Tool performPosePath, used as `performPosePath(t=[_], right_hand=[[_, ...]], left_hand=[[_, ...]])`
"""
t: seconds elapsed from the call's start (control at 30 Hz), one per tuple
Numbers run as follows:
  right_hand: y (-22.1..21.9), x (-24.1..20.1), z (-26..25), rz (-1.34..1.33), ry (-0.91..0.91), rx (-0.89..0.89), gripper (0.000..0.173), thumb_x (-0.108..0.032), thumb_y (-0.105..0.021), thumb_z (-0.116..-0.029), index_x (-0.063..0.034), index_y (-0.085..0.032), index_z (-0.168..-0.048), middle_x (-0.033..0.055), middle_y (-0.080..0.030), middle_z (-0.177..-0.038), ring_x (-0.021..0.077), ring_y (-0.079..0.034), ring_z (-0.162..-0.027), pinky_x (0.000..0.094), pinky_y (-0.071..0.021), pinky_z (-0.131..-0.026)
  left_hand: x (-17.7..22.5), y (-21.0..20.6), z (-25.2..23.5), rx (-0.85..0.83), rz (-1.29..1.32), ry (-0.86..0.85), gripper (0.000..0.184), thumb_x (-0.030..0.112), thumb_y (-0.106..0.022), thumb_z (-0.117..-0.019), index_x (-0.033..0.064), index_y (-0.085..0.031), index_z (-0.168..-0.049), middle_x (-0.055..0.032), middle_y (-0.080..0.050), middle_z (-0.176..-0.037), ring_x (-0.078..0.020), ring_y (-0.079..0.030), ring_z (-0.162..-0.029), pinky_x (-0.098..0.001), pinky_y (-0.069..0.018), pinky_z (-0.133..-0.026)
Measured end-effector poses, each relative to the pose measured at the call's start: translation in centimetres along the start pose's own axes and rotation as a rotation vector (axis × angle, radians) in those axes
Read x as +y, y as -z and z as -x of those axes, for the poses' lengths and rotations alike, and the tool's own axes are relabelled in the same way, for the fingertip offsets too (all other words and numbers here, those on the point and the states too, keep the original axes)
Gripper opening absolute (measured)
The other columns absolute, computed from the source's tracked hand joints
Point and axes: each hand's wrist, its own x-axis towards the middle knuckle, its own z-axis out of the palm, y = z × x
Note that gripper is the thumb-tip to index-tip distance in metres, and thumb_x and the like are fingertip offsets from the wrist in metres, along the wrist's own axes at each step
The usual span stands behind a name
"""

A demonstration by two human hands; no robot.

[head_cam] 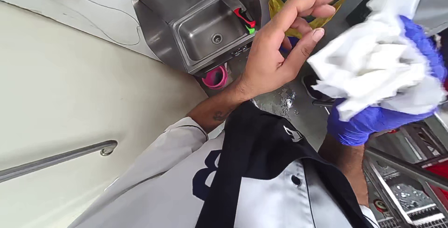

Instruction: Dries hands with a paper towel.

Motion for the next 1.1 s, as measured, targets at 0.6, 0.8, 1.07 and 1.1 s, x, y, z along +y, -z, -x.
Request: performPosePath(t=[0.6, 0.8, 1.07, 1.1], right_hand=[[-0.2, 0.5, 3.5, -0.291, -0.652, 0.250, 0.026, 0.002, -0.055, -0.0939, -0.0121, -0.059, -0.116, -0.0082, -0.072, -0.102, 0.0061, -0.070, -0.095, 0.0290, -0.0605, -0.086], [0.3, -0.4, 1.6, -0.618, -0.823, 0.254, 0.030, -0.008, -0.045, -0.1034, -0.0202, -0.058, -0.128, 0.0015, -0.073, -0.117, 0.0159, -0.073, -0.096, 0.0346, -0.0644, -0.075], [0.7, -0.6, 0.5, -0.544, -0.746, 0.272, 0.030, -0.003, -0.040, -0.1036, -0.0132, -0.053, -0.129, 0.0044, -0.072, -0.117, 0.0147, -0.073, -0.082, 0.0293, -0.0625, -0.060], [1.0, -0.5, 0.3, -0.523, -0.719, 0.290, 0.030, -0.002, -0.040, -0.1028, -0.0117, -0.052, -0.128, 0.0053, -0.071, -0.119, 0.0162, -0.073, -0.085, 0.0309, -0.0631, -0.063]], left_hand=[[0.0, 0.8, -2.8, 0.126, 0.192, 0.032, 0.025, 0.003, -0.047, -0.1052, -0.0138, -0.055, -0.122, -0.0159, -0.069, -0.104, -0.0163, -0.067, -0.082, -0.0296, -0.0582, -0.065], [-0.4, 0.0, -2.3, 0.049, 0.189, 0.045, 0.025, 0.005, -0.047, -0.1059, -0.0110, -0.056, -0.123, -0.0127, -0.070, -0.105, -0.0153, -0.068, -0.083, -0.0292, -0.0591, -0.066], [-0.5, -1.6, -1.0, -0.036, 0.149, 0.104, 0.030, 0.007, -0.053, -0.1019, -0.0095, -0.057, -0.126, -0.0146, -0.070, -0.112, -0.0176, -0.069, -0.094, -0.0319, -0.0601, -0.075], [-0.6, -1.7, -1.0, -0.032, 0.126, 0.079, 0.030, 0.006, -0.056, -0.1002, -0.0097, -0.058, -0.126, -0.0154, -0.071, -0.113, -0.0178, -0.069, -0.095, -0.0320, -0.0598, -0.076]])
